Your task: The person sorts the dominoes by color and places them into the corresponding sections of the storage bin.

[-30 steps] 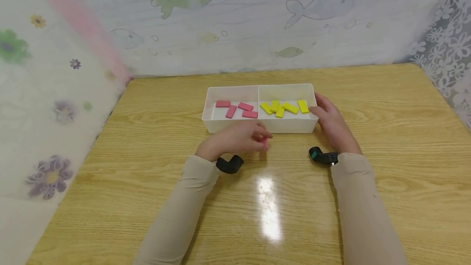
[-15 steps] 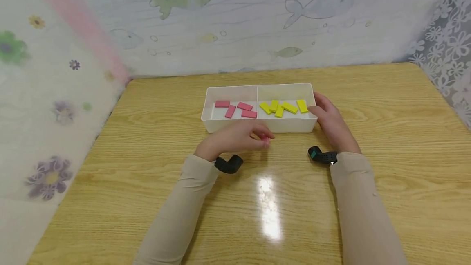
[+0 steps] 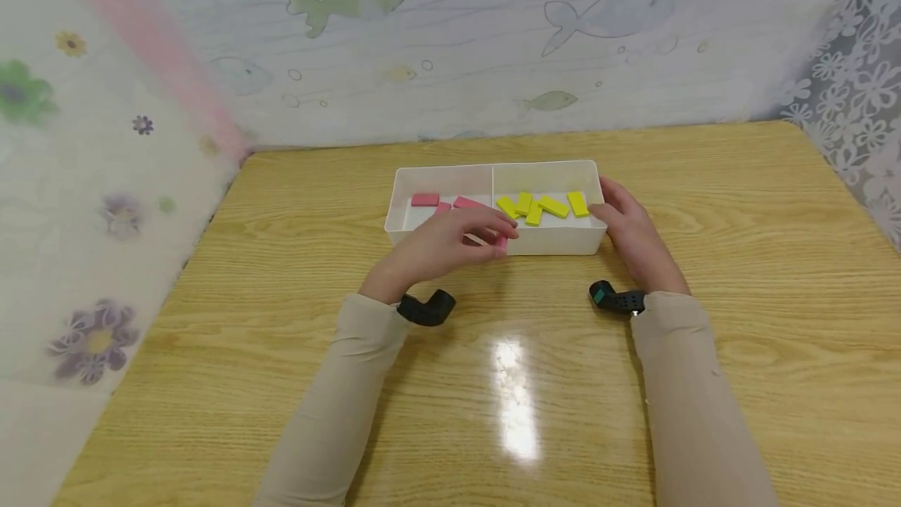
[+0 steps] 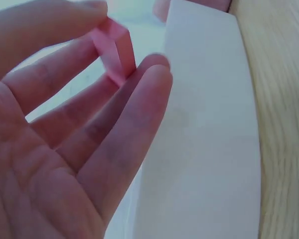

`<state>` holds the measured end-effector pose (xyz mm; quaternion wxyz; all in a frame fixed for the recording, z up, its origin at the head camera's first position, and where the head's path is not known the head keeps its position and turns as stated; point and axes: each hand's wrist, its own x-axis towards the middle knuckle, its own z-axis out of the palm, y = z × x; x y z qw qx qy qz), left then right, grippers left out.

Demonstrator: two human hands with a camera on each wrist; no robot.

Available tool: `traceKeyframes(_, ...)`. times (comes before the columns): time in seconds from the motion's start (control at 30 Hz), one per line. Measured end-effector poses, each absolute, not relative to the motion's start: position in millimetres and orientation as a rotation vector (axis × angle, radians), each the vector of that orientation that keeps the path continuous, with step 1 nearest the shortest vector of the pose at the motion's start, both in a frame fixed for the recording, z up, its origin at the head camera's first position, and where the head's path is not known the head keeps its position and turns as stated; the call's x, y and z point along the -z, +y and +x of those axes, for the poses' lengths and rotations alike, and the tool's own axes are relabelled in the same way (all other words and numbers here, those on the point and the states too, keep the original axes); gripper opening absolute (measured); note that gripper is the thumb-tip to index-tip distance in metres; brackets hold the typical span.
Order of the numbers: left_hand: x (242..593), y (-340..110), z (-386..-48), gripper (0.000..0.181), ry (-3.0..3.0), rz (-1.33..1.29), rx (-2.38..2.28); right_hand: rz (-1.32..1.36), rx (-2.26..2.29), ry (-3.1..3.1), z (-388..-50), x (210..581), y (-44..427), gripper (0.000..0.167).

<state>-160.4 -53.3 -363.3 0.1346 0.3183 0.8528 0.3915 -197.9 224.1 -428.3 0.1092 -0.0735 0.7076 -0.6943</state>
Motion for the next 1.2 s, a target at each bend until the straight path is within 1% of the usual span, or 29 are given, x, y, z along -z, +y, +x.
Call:
traceKeyframes(0.13, 361.9, -58.6, -162.0, 0.026, 2.494, 0.951, -1.194, -0.22, 2.041, 2.077, -197.7, 428.6, 224.9, 0.058)
traceKeyframes(0.33, 358.0, -64.3, -162.5, 0.023, 2.566, 0.857, -1.161, -0.209, 2.04, 2.076, -198.0, 429.6, 225.5, 0.058)
traceKeyframes(0.47, 358.2, -68.9, -162.7, 0.02, 2.571, 0.791, -1.227, -0.197, 2.03, 2.087, -198.2, 430.2, 225.4, 0.058)
traceKeyframes(0.63, 361.0, -74.7, -165.6, 0.017, 2.574, 0.77, -1.309, -0.211, 2.046, 2.073, -198.1, 430.1, 225.0, 0.058)
traceKeyframes(1.0, 363.4, -85.8, -173.0, 0.043, 2.623, 0.682, -1.358, -0.218, 2.053, 2.07, -197.0, 428.5, 223.8, 0.057)
traceKeyframes(1.2, 364.7, -91.8, -176.4, 0.049, 2.74, 0.622, -1.279, -0.211, 2.043, 2.081, -196.9, 427.5, 223.4, 0.057)
